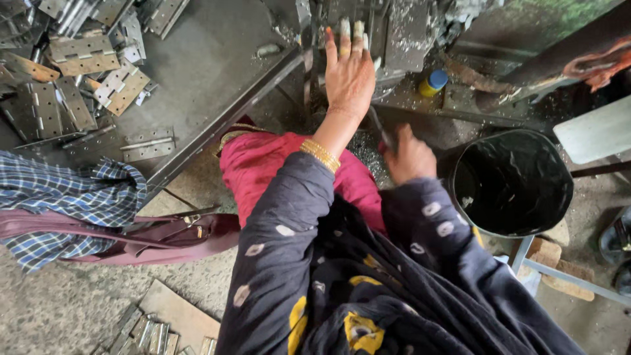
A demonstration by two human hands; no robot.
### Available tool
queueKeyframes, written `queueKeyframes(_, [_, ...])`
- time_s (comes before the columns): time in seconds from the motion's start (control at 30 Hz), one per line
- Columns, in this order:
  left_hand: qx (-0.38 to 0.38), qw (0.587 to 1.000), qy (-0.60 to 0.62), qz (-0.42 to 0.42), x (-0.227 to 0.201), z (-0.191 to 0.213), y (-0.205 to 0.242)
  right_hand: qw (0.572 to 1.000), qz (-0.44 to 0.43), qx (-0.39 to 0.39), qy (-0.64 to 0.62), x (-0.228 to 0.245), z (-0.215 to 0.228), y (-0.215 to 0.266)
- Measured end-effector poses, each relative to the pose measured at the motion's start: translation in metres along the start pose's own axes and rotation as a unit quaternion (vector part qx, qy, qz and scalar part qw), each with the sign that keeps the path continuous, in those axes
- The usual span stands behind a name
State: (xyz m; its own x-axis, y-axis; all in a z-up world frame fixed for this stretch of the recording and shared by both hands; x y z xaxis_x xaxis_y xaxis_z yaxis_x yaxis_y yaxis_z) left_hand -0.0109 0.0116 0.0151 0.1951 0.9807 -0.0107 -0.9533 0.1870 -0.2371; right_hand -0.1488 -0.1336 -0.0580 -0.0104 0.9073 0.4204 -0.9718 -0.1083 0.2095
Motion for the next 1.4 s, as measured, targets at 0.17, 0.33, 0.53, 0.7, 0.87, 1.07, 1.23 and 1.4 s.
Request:
queueKeyframes(0.17, [0.018,1.000,0.024,0.002,0.007,0.008,0.004,0.992,-0.069,0.077,-0.068,-0.026,-0.036,-0.003])
queueKeyframes(0.33, [0.068,0.997,0.015,-0.014,0.004,-0.004,-0.018,0.999,-0.017,0.045,-0.023,-0.030,-0.018,-0.027])
queueKeyframes(0.53, [-0.063,0.996,0.065,0.005,0.005,-0.003,-0.025,0.998,-0.041,0.038,0.028,-0.038,-0.038,-0.024])
queueKeyframes(0.7, [0.072,0.997,-0.013,-0.020,0.003,-0.015,-0.035,0.996,-0.032,0.076,-0.026,-0.045,-0.035,-0.025])
queueKeyframes(0.87, [0.008,1.000,-0.024,-0.003,0.007,-0.010,-0.047,0.999,-0.040,0.032,-0.011,-0.041,-0.028,-0.023])
queueKeyframes(1.07, [0.075,0.994,0.085,-0.009,0.016,-0.015,-0.044,0.995,-0.023,0.086,-0.036,-0.033,-0.043,-0.016])
queueKeyframes(1.23, [0.042,0.998,0.043,0.008,0.011,-0.017,-0.059,0.997,-0.045,0.042,-0.041,-0.051,-0.039,-0.017])
queueKeyframes(1.4, [0.001,0.999,0.035,0.017,0.004,-0.020,-0.078,0.992,-0.043,0.104,-0.055,-0.051,-0.061,-0.026])
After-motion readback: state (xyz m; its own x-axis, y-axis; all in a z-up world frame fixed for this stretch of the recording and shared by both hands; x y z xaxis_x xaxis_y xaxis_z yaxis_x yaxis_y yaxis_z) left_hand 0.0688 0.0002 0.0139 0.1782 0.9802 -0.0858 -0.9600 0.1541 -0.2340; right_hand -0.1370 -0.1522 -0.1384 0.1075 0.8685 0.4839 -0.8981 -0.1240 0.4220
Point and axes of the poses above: each hand's wrist, its own y-axis away from the middle knuckle, its own z-axis out of the back of the hand, x = y × z, the point moved 6 cm from there along -y, towards the middle knuckle, and after that the axes turned 14 degrees about x, right-handed, at the moved point
